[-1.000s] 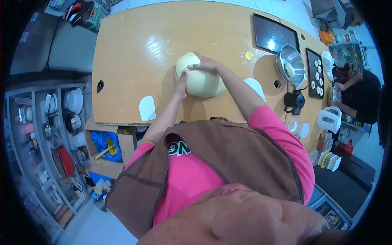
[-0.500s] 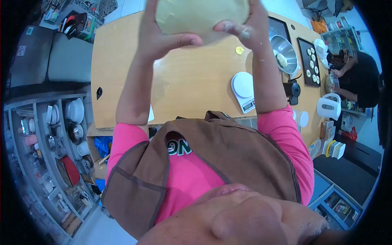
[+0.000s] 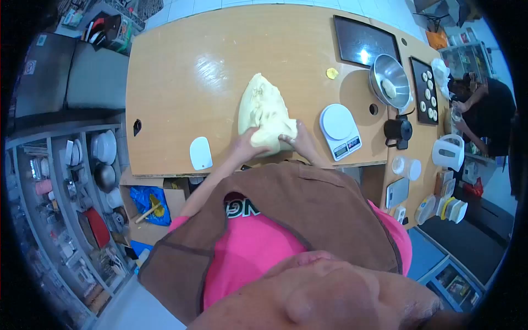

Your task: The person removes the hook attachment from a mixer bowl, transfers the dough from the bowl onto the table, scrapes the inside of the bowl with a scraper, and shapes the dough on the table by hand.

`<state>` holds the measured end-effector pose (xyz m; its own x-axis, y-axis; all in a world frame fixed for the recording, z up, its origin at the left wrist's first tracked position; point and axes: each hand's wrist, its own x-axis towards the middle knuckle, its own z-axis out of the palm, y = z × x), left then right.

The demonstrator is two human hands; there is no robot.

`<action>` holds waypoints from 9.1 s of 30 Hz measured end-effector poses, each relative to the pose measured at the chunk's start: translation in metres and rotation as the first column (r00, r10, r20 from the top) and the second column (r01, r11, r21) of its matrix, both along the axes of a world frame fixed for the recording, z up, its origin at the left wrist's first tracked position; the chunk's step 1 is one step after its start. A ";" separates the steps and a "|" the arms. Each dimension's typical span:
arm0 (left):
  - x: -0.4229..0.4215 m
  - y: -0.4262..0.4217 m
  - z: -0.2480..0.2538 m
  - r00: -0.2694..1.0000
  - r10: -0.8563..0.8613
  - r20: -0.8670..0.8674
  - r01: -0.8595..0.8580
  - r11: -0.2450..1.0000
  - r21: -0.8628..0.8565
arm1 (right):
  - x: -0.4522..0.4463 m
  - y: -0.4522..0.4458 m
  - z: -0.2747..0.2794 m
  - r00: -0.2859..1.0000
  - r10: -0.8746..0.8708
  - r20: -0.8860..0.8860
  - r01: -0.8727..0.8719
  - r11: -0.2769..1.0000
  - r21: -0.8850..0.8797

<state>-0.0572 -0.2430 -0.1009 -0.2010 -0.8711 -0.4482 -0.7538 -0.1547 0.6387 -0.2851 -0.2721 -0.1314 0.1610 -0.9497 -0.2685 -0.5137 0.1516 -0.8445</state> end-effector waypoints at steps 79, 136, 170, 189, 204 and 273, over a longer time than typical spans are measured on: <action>0.042 -0.216 -0.061 0.930 0.119 -0.348 -0.195 0.962 -0.192 | 0.029 -0.185 -0.021 0.996 0.052 -0.071 -0.073 0.937 -0.343; 0.025 -0.204 -0.018 0.842 0.297 0.451 0.027 0.811 -0.585 | -0.020 -0.174 0.092 0.649 -0.090 -0.756 -0.261 0.907 -0.332; -0.026 -0.029 0.111 0.815 -0.136 -0.564 -0.358 0.646 -0.674 | 0.052 -0.038 0.142 0.730 0.089 0.677 -0.078 0.996 -0.047; -0.033 -0.003 0.141 0.688 -0.115 -0.717 -0.427 0.735 -0.527 | 0.046 -0.014 0.163 0.933 0.157 0.324 -0.068 0.961 -0.270; -0.046 0.006 0.127 0.616 -0.122 -0.778 -0.334 0.854 -0.399 | 0.042 -0.010 0.153 0.862 0.244 0.444 -0.145 0.958 -0.247; 0.015 -0.040 -0.104 0.155 0.763 -0.627 -0.897 0.375 0.235 | -0.034 -0.165 0.042 0.871 0.384 -0.307 -0.411 0.912 -0.023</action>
<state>-0.0422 -0.2831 -0.2052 0.5641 -0.7160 -0.4112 0.2865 -0.2973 0.9108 -0.3194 -0.4369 -0.0892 0.4573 -0.8432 -0.2827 -0.7383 -0.1828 -0.6492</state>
